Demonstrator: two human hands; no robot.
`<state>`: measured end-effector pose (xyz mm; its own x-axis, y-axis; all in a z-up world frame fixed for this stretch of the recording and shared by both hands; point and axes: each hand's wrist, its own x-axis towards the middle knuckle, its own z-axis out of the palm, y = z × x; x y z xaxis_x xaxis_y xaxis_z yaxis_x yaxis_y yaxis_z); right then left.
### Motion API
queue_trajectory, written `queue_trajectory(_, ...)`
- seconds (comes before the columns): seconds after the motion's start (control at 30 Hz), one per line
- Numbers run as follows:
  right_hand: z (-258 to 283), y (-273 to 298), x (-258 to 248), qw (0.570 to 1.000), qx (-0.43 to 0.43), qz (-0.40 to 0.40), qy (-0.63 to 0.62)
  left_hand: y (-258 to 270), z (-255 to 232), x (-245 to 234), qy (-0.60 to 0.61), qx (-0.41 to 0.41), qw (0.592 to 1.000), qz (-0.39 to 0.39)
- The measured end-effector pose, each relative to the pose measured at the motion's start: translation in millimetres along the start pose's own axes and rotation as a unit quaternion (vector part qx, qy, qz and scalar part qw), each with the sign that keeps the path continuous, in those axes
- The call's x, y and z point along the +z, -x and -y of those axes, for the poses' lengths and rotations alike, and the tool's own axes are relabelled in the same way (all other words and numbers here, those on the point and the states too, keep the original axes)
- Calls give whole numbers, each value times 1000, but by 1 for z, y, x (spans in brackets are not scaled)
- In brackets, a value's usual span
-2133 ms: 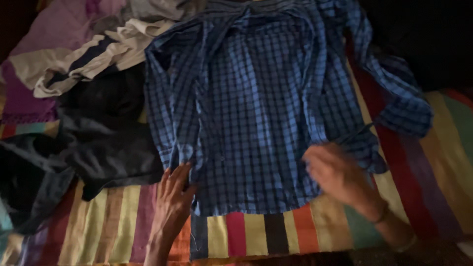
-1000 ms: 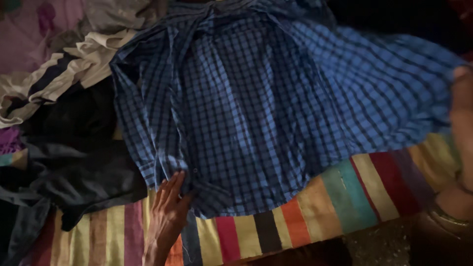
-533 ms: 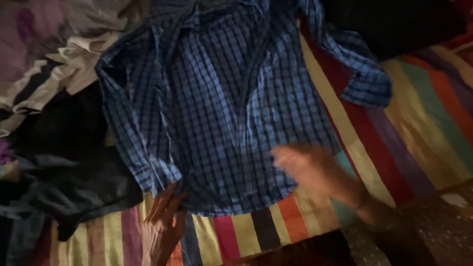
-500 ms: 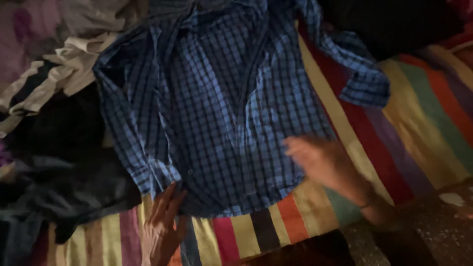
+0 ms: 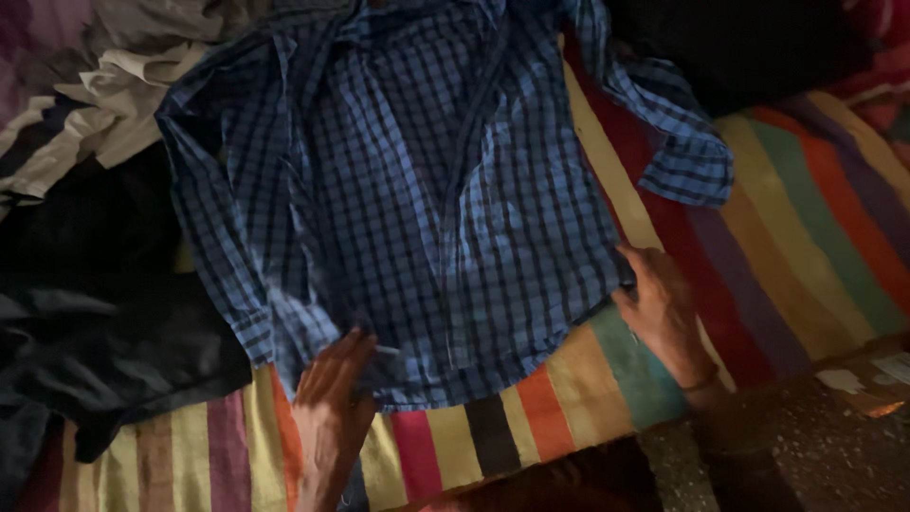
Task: The person spreads a blue checkered shirt on a bed, buttons it from bottom to top, and smooths the fabric with their hands.
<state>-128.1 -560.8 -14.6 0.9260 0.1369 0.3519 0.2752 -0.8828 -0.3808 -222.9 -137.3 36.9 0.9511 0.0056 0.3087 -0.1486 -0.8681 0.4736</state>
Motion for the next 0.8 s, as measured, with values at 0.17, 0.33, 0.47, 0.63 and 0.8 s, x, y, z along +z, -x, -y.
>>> queue_trajectory(0.17, 25, -15, -10, 990, 12, -36, -138, -9, -25, 5, 124, -21, 991, -38)
queue_trajectory(0.33, -4, 5, -56, 960, 248, 57, -113, -14, -65, 22, 92, 135, 986, -39)
queue_trajectory(0.47, -56, 39, -65, 977, 191, 92, 36, -6, -89, 34, 97, 162, 978, 85)
queue_trajectory(0.63, -123, 39, -35, 947, 191, 212, 144, -2, -79, 51, -56, 222, 961, 153)
queue_trajectory(0.8, -86, 11, -57, 932, -12, 221, 285, 28, -54, 23, 91, 127, 975, 159)
